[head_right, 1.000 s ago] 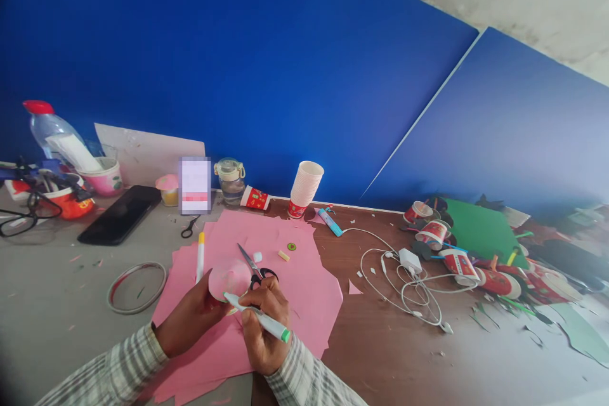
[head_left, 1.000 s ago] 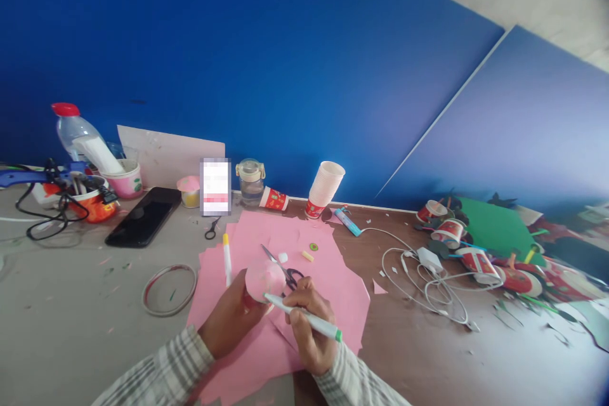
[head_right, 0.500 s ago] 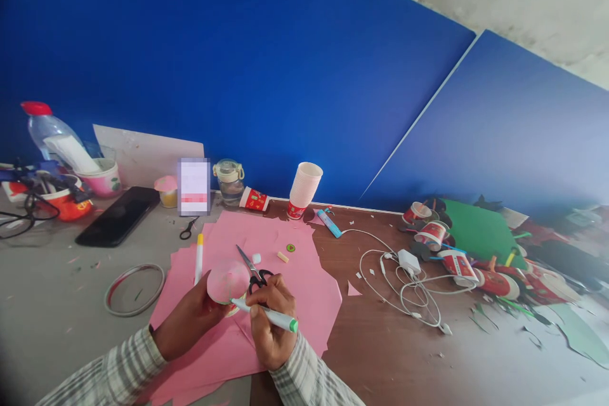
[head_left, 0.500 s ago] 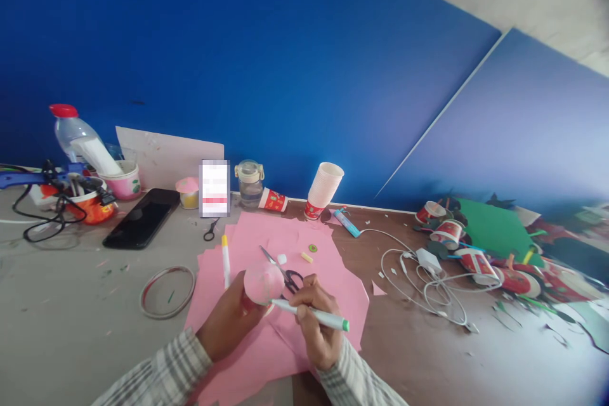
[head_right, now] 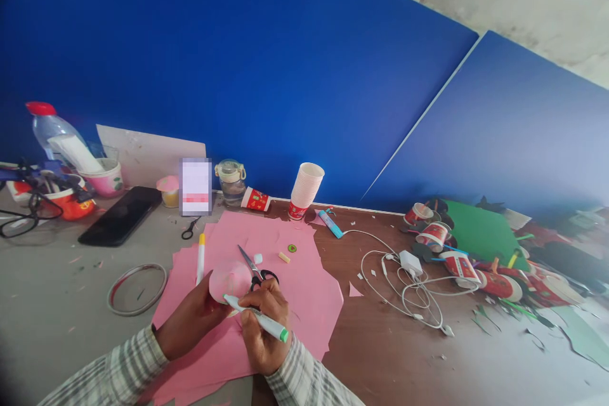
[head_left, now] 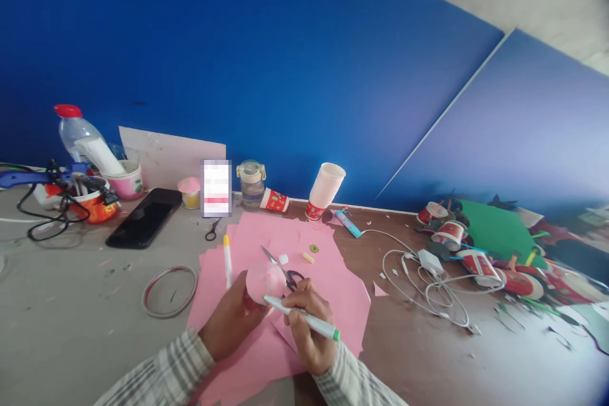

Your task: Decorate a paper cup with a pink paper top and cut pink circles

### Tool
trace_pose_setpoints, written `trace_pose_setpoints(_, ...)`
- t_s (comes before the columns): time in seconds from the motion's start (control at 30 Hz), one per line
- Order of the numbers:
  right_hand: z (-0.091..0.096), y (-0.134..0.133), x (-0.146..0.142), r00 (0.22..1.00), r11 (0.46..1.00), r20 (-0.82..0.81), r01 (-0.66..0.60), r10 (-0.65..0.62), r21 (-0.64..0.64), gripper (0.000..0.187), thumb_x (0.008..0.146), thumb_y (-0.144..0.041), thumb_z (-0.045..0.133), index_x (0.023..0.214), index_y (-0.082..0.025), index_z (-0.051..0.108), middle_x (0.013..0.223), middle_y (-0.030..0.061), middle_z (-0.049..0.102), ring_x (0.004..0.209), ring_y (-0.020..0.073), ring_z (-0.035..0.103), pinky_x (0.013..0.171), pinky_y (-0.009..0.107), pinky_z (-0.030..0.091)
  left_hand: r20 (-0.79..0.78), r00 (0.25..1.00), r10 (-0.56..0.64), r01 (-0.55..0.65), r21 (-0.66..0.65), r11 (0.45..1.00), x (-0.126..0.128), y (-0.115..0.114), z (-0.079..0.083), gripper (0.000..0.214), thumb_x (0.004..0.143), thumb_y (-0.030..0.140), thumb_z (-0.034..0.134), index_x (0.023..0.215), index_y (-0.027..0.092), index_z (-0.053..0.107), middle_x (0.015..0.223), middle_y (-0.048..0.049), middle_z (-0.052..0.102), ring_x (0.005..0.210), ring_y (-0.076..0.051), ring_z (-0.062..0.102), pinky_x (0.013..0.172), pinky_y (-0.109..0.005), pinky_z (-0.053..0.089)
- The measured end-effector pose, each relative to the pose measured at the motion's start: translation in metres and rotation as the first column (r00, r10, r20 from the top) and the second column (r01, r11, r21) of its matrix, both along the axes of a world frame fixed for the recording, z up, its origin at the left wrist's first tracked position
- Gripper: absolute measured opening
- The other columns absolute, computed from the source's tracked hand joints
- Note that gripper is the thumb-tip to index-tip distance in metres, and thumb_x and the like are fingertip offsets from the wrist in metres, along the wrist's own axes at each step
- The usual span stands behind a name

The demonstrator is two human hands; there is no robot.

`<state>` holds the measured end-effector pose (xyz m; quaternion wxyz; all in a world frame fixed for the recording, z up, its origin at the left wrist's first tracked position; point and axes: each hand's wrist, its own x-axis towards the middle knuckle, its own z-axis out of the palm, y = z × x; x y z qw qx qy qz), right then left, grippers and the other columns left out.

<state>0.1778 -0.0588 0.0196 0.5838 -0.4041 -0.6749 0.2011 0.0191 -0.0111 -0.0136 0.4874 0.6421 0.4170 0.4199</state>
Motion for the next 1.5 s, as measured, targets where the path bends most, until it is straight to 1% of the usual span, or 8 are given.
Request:
trace_pose_setpoints(0.27, 0.005, 0.000, 0.004, 1.000, 0.999, 0.010, 0.025, -0.024, -0.037, 0.016, 0.072, -0.018, 0.048, 0.068, -0.021, 0.063, 0.050, -0.0005, 0.053, 0.057, 0.0214, 0.050, 0.053, 0.033, 0.042, -0.010, 1.000, 0.003, -0.003, -0.002, 1.000, 0.000, 0.001, -0.002, 0.037, 0.060, 0.020, 0.068, 0.094, 0.026, 0.055, 0.088, -0.0006, 0.066, 0.080, -0.024, 0.061, 0.069, -0.034, 0.053)
trace_pose_setpoints(0.4, 0.011, 0.000, 0.005, 0.998, 0.998, -0.029, 0.046, -0.047, -0.035, 0.019, 0.073, -0.020, 0.047, 0.063, -0.021, 0.063, 0.048, -0.0014, 0.051, 0.054, 0.0204, 0.049, 0.054, 0.034, 0.042, -0.023, 1.000, 0.009, -0.009, 0.000, 1.000, 0.000, 0.001, -0.001, 0.038, 0.060, 0.023, 0.069, 0.094, 0.026, 0.055, 0.089, -0.0013, 0.066, 0.082, -0.024, 0.061, 0.070, -0.036, 0.053)
trace_pose_setpoints(0.57, 0.014, 0.000, 0.005, 0.995, 0.998, -0.088, 0.051, -0.053, -0.025, 0.018, 0.074, -0.021, 0.047, 0.065, -0.021, 0.062, 0.050, -0.0008, 0.053, 0.054, 0.0208, 0.050, 0.054, 0.035, 0.042, 0.009, 1.000, 0.005, -0.005, -0.032, 0.999, 0.002, 0.000, 0.002, 0.037, 0.060, 0.025, 0.069, 0.094, 0.025, 0.055, 0.088, -0.0018, 0.067, 0.082, -0.025, 0.061, 0.068, -0.036, 0.054)
trace_pose_setpoints(0.77, 0.006, -0.001, 0.002, 0.999, 0.999, -0.046, -0.001, -0.001, -0.040, 0.016, 0.073, -0.017, 0.048, 0.072, -0.021, 0.063, 0.054, 0.0005, 0.056, 0.059, 0.0215, 0.051, 0.055, 0.033, 0.044, 0.015, 1.000, 0.004, -0.004, -0.025, 1.000, 0.001, 0.000, 0.002, 0.036, 0.061, 0.025, 0.069, 0.094, 0.025, 0.056, 0.089, -0.0022, 0.067, 0.081, -0.025, 0.061, 0.068, -0.035, 0.054)
trace_pose_setpoints(0.9, 0.005, 0.000, 0.000, 0.999, 1.000, -0.053, 0.008, -0.009, -0.017, 0.015, 0.074, -0.017, 0.049, 0.072, -0.020, 0.063, 0.055, 0.0004, 0.056, 0.058, 0.0207, 0.051, 0.054, 0.032, 0.044, 0.004, 1.000, 0.000, 0.000, -0.009, 1.000, 0.000, 0.000, -0.001, 0.037, 0.062, 0.024, 0.069, 0.096, 0.026, 0.055, 0.089, -0.0007, 0.067, 0.082, -0.024, 0.061, 0.067, -0.033, 0.054)
trace_pose_setpoints(1.17, 0.007, -0.001, -0.002, 1.000, 0.998, -0.015, 0.018, -0.019, -0.062, 0.015, 0.075, -0.019, 0.049, 0.071, -0.020, 0.063, 0.054, 0.0002, 0.055, 0.057, 0.0205, 0.052, 0.053, 0.031, 0.044, 0.026, 1.000, 0.001, -0.001, -0.015, 1.000, 0.000, 0.000, -0.003, 0.037, 0.061, 0.024, 0.070, 0.095, 0.027, 0.055, 0.089, 0.0005, 0.067, 0.082, -0.024, 0.062, 0.067, -0.033, 0.055)
trace_pose_setpoints(1.37, 0.008, 0.002, 0.006, 0.986, 0.995, -0.140, 0.086, -0.092, -0.047, 0.017, 0.077, -0.023, 0.047, 0.070, -0.021, 0.062, 0.046, -0.0026, 0.051, 0.050, 0.0193, 0.049, 0.051, 0.031, 0.042, -0.015, 1.000, -0.001, 0.001, -0.022, 1.000, 0.000, 0.001, -0.001, 0.042, 0.061, 0.024, 0.070, 0.099, 0.028, 0.054, 0.094, -0.0006, 0.067, 0.087, -0.025, 0.061, 0.073, -0.035, 0.055)
trace_pose_setpoints(1.5, 0.010, 0.005, 0.009, 0.974, 0.993, -0.199, 0.097, -0.110, -0.073, 0.019, 0.078, -0.025, 0.046, 0.067, -0.021, 0.061, 0.045, -0.0034, 0.049, 0.046, 0.0178, 0.047, 0.048, 0.029, 0.040, 0.040, 0.999, -0.025, 0.026, -0.017, 1.000, 0.001, 0.001, 0.003, 0.044, 0.062, 0.024, 0.069, 0.103, 0.029, 0.053, 0.102, -0.0018, 0.066, 0.094, -0.026, 0.060, 0.079, -0.037, 0.054)
